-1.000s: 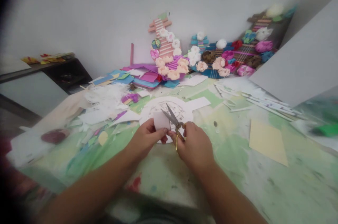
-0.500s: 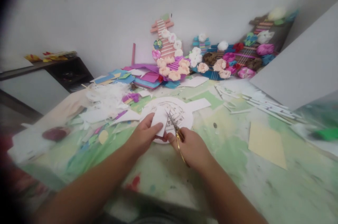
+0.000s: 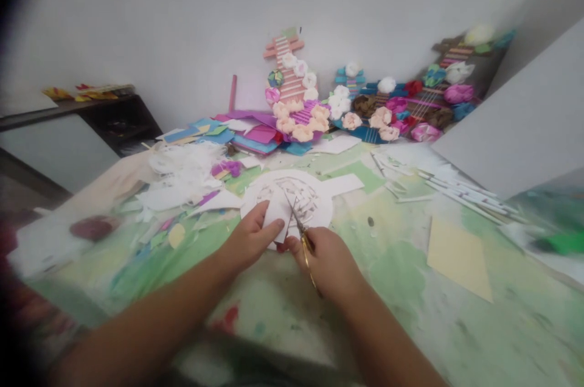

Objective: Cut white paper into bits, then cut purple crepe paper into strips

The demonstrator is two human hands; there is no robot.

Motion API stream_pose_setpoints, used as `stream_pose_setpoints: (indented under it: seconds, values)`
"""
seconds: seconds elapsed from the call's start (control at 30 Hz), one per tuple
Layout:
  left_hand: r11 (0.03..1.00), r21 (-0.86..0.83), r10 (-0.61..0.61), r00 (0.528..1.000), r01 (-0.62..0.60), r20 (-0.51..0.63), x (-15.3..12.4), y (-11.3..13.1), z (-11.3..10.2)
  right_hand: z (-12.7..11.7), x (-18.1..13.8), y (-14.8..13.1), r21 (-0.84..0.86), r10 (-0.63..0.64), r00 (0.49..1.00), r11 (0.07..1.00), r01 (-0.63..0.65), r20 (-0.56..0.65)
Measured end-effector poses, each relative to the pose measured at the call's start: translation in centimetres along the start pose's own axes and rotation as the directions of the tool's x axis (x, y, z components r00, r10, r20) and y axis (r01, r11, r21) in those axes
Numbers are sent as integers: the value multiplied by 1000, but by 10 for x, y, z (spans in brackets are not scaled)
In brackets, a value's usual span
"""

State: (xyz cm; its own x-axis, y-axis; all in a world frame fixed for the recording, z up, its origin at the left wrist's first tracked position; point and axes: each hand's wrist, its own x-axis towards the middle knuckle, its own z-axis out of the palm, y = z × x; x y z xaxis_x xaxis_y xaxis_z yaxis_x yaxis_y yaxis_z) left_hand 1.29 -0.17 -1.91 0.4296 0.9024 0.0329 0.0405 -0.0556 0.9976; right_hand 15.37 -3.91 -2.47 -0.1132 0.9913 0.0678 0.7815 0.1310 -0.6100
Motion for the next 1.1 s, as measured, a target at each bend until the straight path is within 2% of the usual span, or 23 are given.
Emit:
stream_pose_setpoints:
  seconds: [0.17,0.33,0.57,0.63,0.73,0.9,1.1]
  values:
    - [997,78,-5,1000,6,-10,0,-3,1,5,2,2,22,-15,1000,1000,15,14]
    - [999,43,10,1000,-10,5,0,-3,1,6,3,4,3,-7,999,1000,7,32]
    - [996,-59,58,993,-64,-99,-2,-3,3,3,1,0,-63,1,1000,998,-3,-31]
    - [996,-64,58,991,-66,-119,-2,-4,4,2,0,-1,-31,-26,1000,999,26,-11]
    - [998,-43,45,994,-49,-101,-3,-4,4,1,0,-1,43,-79,996,996,77,31]
    - [999,9,43,996,-43,-73,-3,-5,3,3,1,2,-11,-46,998,999,47,46]
    - [998,39,60,991,-56,-117,-4,-4,2,5,2,4,-42,-34,999,999,35,27]
